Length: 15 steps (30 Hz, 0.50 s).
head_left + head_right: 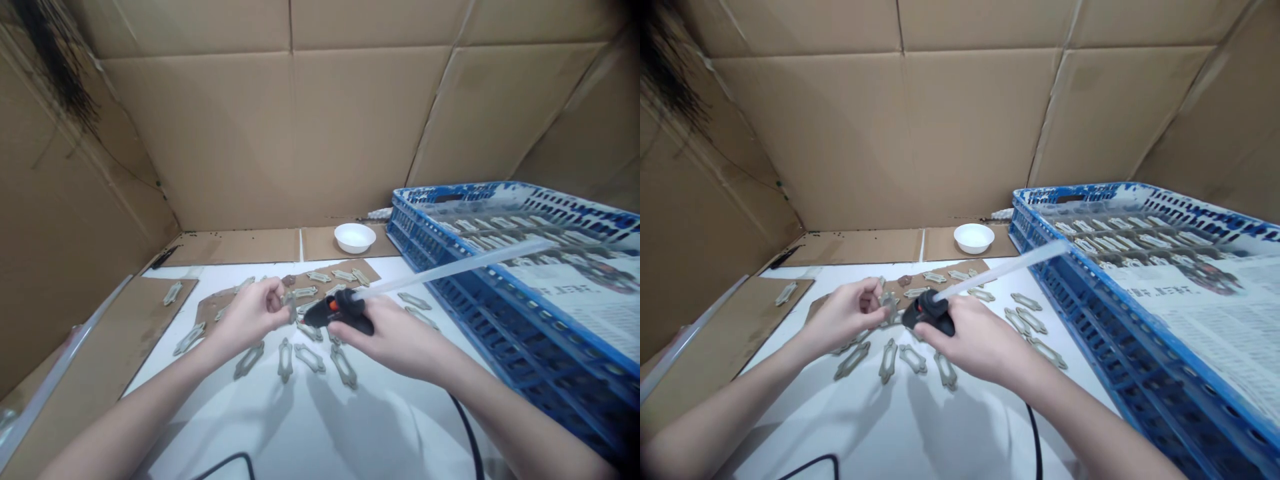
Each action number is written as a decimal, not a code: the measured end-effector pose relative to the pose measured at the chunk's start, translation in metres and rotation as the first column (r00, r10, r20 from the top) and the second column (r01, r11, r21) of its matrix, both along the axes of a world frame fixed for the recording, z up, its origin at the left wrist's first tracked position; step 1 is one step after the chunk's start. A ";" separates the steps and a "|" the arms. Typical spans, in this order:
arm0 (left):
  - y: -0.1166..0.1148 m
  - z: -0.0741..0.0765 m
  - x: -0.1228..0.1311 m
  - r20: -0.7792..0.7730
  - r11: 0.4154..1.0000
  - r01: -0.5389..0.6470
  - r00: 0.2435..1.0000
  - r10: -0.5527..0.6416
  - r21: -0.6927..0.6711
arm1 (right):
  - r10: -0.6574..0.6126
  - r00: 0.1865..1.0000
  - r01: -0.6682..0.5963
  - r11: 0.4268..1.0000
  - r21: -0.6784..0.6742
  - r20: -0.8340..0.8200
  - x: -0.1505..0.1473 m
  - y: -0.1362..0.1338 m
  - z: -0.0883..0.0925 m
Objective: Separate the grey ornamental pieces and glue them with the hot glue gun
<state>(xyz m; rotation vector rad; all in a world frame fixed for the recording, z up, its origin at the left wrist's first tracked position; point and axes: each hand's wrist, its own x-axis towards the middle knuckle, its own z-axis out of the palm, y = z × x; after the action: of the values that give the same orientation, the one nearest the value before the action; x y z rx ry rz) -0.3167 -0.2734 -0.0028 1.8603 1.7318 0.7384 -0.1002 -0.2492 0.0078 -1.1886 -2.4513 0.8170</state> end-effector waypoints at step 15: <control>-0.001 0.040 -0.046 0.130 0.995 -0.085 0.987 0.092 -0.060 | -0.342 0.866 0.232 0.921 -0.314 -0.364 0.008 0.038 -0.007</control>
<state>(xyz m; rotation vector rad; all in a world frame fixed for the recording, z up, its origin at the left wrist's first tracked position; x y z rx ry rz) -0.3631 -0.2743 0.0368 1.6685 1.7406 0.8224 -0.0922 -0.2113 0.0006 -1.2753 -1.8104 1.1841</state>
